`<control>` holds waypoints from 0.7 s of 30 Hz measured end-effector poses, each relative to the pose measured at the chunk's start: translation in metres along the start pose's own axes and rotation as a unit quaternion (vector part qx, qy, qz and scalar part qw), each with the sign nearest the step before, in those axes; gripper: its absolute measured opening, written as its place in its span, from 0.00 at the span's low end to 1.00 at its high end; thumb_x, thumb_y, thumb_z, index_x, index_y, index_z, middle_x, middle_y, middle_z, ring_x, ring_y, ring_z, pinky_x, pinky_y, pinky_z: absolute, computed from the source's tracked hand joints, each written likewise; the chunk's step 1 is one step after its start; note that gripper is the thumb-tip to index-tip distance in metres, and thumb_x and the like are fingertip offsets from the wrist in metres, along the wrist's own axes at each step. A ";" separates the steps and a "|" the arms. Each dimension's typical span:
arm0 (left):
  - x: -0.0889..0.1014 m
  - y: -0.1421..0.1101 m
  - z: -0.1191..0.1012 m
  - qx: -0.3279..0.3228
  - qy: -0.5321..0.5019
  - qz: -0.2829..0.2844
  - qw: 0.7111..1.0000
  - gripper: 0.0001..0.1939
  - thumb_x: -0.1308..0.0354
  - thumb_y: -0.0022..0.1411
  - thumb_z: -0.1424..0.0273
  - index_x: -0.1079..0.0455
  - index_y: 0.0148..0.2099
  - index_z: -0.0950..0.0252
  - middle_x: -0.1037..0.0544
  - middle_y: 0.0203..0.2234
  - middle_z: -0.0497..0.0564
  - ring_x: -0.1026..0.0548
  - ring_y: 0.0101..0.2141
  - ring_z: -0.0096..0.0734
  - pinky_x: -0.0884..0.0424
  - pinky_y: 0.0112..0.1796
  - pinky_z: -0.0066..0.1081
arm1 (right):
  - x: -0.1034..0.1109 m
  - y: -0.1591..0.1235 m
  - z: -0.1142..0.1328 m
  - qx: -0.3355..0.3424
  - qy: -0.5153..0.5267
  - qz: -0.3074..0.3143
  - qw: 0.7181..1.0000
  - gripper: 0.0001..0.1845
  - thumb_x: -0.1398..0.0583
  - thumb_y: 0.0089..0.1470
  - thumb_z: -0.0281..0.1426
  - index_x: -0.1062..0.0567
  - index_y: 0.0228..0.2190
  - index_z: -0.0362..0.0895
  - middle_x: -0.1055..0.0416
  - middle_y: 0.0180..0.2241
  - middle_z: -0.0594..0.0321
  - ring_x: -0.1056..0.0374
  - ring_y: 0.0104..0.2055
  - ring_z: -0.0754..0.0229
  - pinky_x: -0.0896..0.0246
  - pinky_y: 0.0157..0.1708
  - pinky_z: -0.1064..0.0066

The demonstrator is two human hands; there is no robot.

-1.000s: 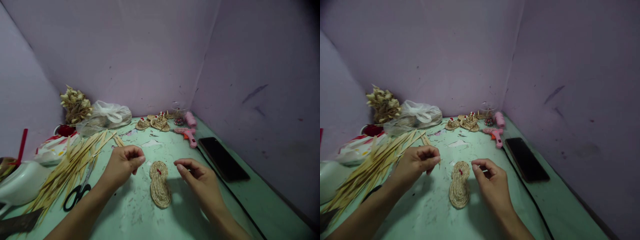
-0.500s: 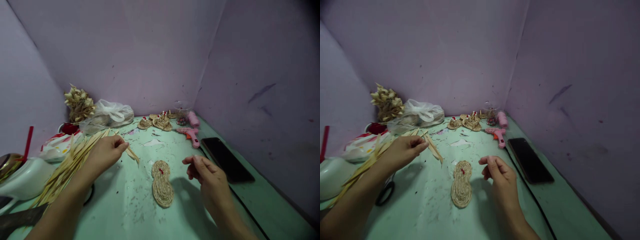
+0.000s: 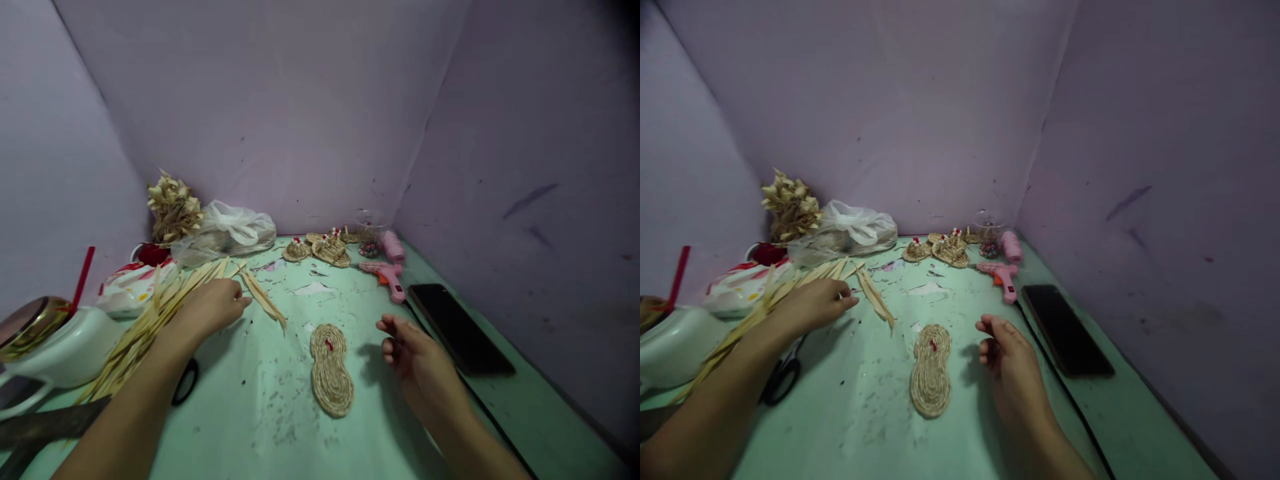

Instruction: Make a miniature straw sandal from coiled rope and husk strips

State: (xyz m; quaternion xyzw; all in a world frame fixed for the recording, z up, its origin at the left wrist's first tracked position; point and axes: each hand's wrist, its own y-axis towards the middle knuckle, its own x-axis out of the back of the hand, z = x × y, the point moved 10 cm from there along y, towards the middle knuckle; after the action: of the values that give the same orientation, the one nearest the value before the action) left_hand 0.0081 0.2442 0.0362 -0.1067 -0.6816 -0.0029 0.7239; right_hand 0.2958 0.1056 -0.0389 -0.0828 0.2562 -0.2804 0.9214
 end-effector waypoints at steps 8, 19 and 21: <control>0.000 0.010 0.009 -0.008 -0.003 -0.030 1.000 0.14 0.53 0.52 0.63 0.29 0.35 0.63 0.24 0.32 0.56 0.28 0.35 0.42 0.39 0.30 0.32 | -0.007 -0.004 -0.011 -0.066 0.043 0.034 0.996 0.05 0.39 0.33 0.26 0.29 0.21 0.42 0.33 0.22 0.67 0.42 0.17 0.69 0.48 0.13 0.79; -0.008 0.017 -0.012 -0.075 -0.075 -0.088 0.990 0.13 0.53 0.54 0.68 0.28 0.36 0.63 0.24 0.33 0.53 0.28 0.36 0.35 0.38 0.34 0.29 | -0.005 -0.008 -0.006 -0.030 0.014 0.020 0.999 0.08 0.38 0.33 0.32 0.32 0.14 0.42 0.40 0.15 0.69 0.49 0.16 0.71 0.53 0.15 0.79; -0.015 0.015 -0.025 -0.104 -0.089 -0.080 0.987 0.13 0.52 0.53 0.70 0.28 0.36 0.61 0.24 0.35 0.52 0.29 0.38 0.33 0.38 0.36 0.27 | -0.006 -0.007 -0.009 -0.027 -0.007 0.016 0.999 0.10 0.36 0.33 0.34 0.28 0.19 0.41 0.40 0.15 0.69 0.50 0.17 0.71 0.54 0.15 0.80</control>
State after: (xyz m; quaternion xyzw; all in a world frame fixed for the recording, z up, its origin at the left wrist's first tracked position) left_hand 0.0340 0.2530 0.0179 -0.1267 -0.7459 -0.1220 0.6424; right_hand 0.2836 0.1026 -0.0418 -0.1056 0.2584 -0.2575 0.9251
